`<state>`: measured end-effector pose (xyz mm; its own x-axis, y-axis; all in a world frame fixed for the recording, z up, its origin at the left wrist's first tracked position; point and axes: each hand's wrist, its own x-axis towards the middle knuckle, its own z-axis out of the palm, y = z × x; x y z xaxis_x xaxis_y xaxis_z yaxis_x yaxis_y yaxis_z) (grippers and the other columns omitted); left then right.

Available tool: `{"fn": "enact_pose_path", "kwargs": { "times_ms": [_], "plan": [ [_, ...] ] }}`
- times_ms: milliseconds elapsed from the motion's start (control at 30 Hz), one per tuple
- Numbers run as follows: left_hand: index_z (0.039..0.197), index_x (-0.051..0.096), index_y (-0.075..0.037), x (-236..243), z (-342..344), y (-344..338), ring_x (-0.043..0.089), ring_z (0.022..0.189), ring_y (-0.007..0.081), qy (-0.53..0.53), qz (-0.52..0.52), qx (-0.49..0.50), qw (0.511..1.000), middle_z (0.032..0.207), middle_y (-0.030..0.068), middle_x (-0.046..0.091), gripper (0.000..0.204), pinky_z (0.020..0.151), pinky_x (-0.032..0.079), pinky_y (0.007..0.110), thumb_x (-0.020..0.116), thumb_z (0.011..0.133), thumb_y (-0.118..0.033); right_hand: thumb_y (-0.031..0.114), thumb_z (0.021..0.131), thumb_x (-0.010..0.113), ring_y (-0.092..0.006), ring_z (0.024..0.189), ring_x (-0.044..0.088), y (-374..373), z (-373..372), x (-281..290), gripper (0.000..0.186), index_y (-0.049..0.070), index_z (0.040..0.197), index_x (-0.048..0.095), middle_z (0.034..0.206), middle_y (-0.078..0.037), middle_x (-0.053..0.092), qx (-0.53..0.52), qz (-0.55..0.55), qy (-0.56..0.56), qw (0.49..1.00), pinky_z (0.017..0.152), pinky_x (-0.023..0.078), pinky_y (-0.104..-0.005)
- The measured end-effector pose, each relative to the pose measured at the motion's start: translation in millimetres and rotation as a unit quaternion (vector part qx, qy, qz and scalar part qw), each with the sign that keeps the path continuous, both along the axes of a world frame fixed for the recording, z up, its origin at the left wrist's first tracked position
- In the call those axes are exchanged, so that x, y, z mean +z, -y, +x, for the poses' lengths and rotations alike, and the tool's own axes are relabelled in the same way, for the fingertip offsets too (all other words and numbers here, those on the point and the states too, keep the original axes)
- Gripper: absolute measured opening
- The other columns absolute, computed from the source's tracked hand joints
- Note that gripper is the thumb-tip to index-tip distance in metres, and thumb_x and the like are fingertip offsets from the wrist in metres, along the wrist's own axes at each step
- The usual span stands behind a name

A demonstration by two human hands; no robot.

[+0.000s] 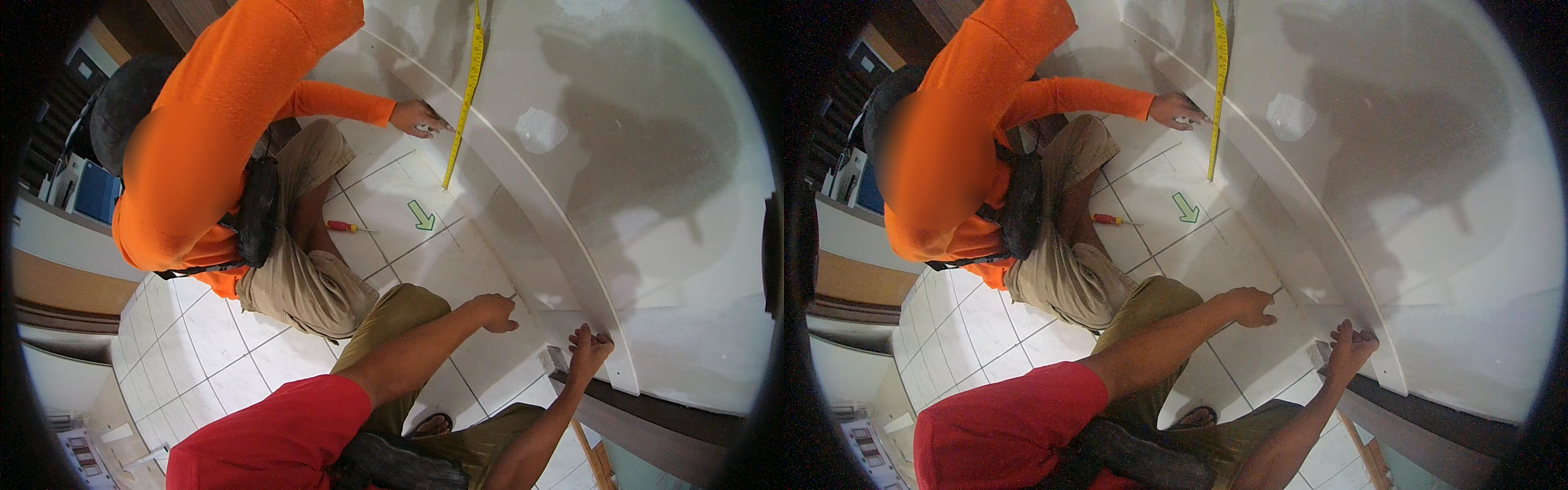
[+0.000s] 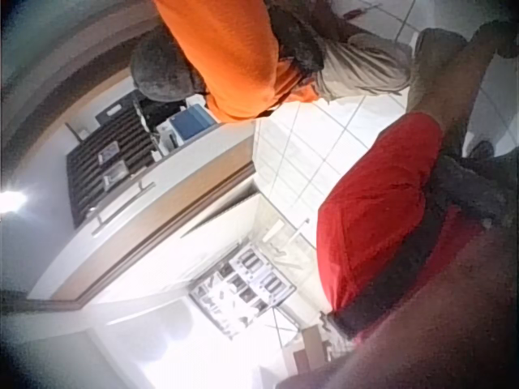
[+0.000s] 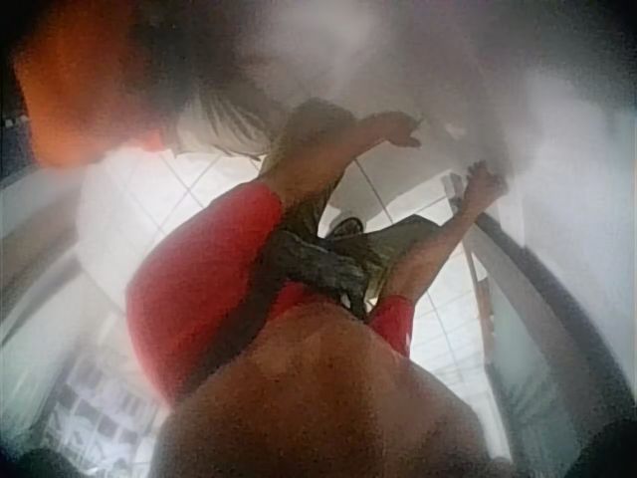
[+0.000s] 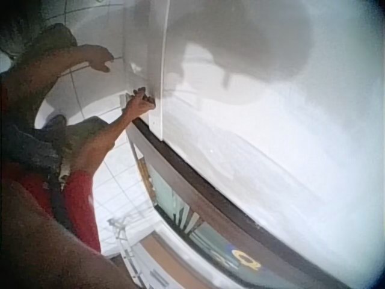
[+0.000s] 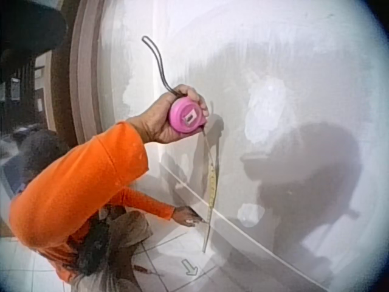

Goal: The person holds a piece of white wall trim against a wall and secures it using a screwdriver to tighten a screw.

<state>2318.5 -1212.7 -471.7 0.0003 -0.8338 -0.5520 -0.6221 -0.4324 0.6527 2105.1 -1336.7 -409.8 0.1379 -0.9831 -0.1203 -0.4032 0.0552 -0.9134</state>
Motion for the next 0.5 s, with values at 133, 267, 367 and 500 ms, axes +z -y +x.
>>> {"fn": "enact_pose_path", "kwargs": {
  "times_ms": [133,267,367,500],
  "plan": [
    [0.142,0.052,-0.002,2,0,0,0.056,0.127,0.0385,-0.002,0.0,0.002,1.0,0.135,0.0223,0.06,0.07,0.107,0.046,0.047,0.059,0.095,-0.053,0.026,0.09,0.071,-0.0234,0.076,0.068,-1,-1,1,0.057,-0.006,0.121,0.036,0.095,-0.021,0.066,0.002,-0.001,-0.001,1.0,0.064,0.053,-0.0333],
    [0.143,0.051,-0.003,0,0,0,0.055,0.129,0.038,0.003,0.009,-0.002,1.0,0.137,0.0212,0.059,0.069,0.108,0.045,0.047,0.058,0.095,-0.052,0.027,0.089,0.071,-0.0233,0.076,0.068,-5,4,7,0.058,-0.006,0.121,0.036,0.096,-0.021,0.067,-0.001,0.005,-0.008,1.0,0.063,0.053,-0.0333],
    [0.144,0.051,-0.003,-6,0,-2,0.055,0.129,0.0377,0.008,-0.003,0.004,1.0,0.138,0.0207,0.059,0.069,0.109,0.044,0.047,0.058,0.095,-0.053,0.027,0.089,0.072,-0.0237,0.075,0.069,-2,3,1,0.058,-0.005,0.121,0.036,0.097,-0.022,0.067,-0.001,0.005,-0.007,1.0,0.062,0.054,-0.0329],
    [0.144,0.051,-0.003,0,-2,2,0.055,0.13,0.0377,0.001,0.013,-0.001,1.0,0.139,0.0207,0.058,0.07,0.109,0.044,0.047,0.058,0.095,-0.053,0.027,0.089,0.072,-0.0242,0.075,0.069,0,-2,2,0.058,-0.006,0.12,0.036,0.097,-0.023,0.067,-0.005,0.008,-0.007,1.0,0.061,0.054,-0.0328]
  ]
}}
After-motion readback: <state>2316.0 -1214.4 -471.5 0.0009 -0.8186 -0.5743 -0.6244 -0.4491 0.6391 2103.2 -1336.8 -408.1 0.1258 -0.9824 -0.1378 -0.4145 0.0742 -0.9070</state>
